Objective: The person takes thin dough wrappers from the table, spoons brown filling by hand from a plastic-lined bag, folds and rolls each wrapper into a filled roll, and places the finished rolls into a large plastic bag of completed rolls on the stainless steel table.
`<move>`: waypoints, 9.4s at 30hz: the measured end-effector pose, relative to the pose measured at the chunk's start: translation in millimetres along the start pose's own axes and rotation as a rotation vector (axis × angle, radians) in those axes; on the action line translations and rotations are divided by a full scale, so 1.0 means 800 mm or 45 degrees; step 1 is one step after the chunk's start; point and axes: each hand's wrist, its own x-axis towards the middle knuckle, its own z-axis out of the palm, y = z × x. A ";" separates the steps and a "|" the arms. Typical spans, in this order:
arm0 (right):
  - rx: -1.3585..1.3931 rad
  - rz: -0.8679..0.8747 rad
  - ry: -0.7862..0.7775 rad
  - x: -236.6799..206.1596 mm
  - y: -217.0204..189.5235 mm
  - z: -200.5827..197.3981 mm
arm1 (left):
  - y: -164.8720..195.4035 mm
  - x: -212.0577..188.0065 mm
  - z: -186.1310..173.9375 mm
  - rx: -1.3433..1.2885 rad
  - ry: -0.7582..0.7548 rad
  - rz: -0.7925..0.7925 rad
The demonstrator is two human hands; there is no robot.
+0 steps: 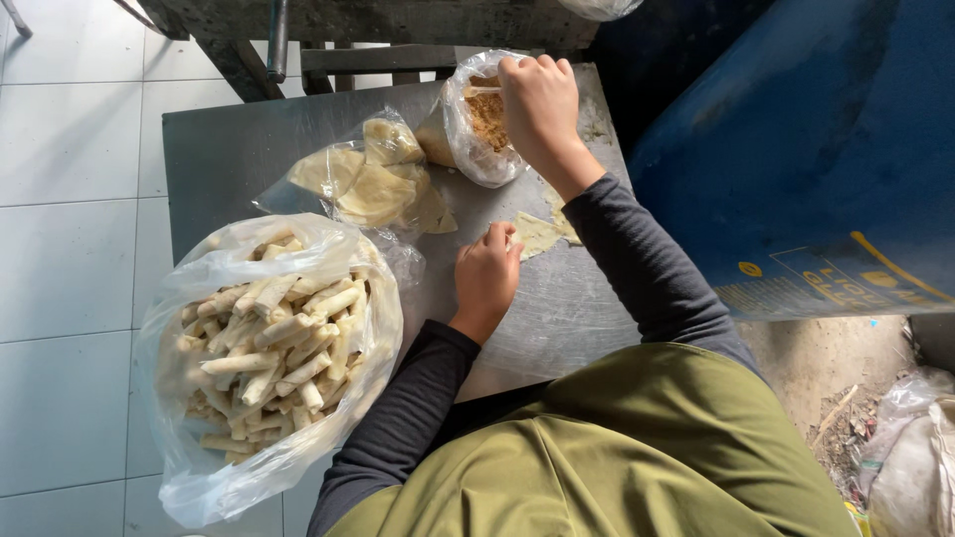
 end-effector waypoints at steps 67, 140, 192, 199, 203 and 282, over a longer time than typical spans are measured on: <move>0.592 -0.022 0.273 -0.268 0.066 -0.057 | -0.011 0.013 -0.037 -0.462 -0.050 -0.376; 0.797 0.028 -0.155 -0.207 0.015 0.008 | 0.002 0.032 -0.032 0.256 0.043 0.220; 0.712 0.168 -0.233 -0.237 0.085 -0.054 | 0.065 0.042 0.067 0.399 -0.078 0.184; 1.119 0.638 -0.116 -0.256 0.117 -0.002 | 0.075 0.054 0.072 0.205 -0.048 0.094; 1.527 0.879 -0.035 -0.229 0.147 -0.011 | 0.074 0.052 0.074 0.266 -0.154 0.097; 1.251 0.348 0.156 -0.304 0.029 0.011 | -0.032 0.028 -0.011 -0.547 -0.165 -0.411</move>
